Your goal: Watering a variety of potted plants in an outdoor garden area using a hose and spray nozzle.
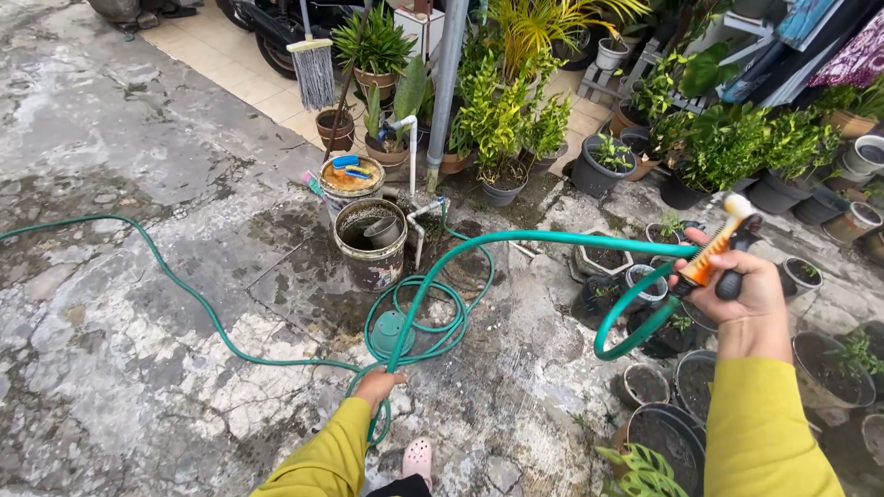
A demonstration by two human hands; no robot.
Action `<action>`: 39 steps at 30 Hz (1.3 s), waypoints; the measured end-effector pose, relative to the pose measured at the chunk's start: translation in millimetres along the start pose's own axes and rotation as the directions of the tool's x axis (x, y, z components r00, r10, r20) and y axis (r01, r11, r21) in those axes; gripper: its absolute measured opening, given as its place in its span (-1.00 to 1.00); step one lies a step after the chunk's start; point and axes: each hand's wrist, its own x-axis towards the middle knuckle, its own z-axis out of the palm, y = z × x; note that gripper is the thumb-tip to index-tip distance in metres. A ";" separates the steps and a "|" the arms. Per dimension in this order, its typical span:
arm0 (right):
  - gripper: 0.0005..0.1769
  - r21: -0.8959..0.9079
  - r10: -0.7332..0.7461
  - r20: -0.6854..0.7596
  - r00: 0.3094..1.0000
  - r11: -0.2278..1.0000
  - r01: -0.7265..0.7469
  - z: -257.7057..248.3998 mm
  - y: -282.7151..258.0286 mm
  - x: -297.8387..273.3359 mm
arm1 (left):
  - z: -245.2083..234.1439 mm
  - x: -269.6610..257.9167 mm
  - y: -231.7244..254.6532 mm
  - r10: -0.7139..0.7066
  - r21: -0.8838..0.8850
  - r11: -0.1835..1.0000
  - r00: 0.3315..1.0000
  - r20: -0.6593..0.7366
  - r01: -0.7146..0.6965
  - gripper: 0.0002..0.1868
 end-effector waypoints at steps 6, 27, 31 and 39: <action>-0.06 -0.065 -0.067 0.350 0.935 0.993 0.095 129.2 -46.9 129.0 | -14.9 55.8 151.5 0.165 -0.247 0.952 0.982 -0.092 -0.183 -0.09; -0.46 -0.606 0.403 0.156 0.902 0.760 -0.235 76.7 -2.1 525.7 | 130.6 167.0 560.2 0.538 -0.476 0.579 0.749 -0.386 -0.662 -0.69; -0.58 -0.632 0.367 0.036 0.929 0.729 -0.264 81.9 -30.7 553.1 | 132.9 195.8 566.5 0.542 -0.405 0.600 0.723 -0.429 -0.690 -0.69; -0.76 -0.511 0.036 0.127 0.991 0.859 0.034 73.9 -53.9 636.7 | 112.5 220.9 605.0 0.487 -0.487 0.636 0.801 -0.348 -0.598 -0.60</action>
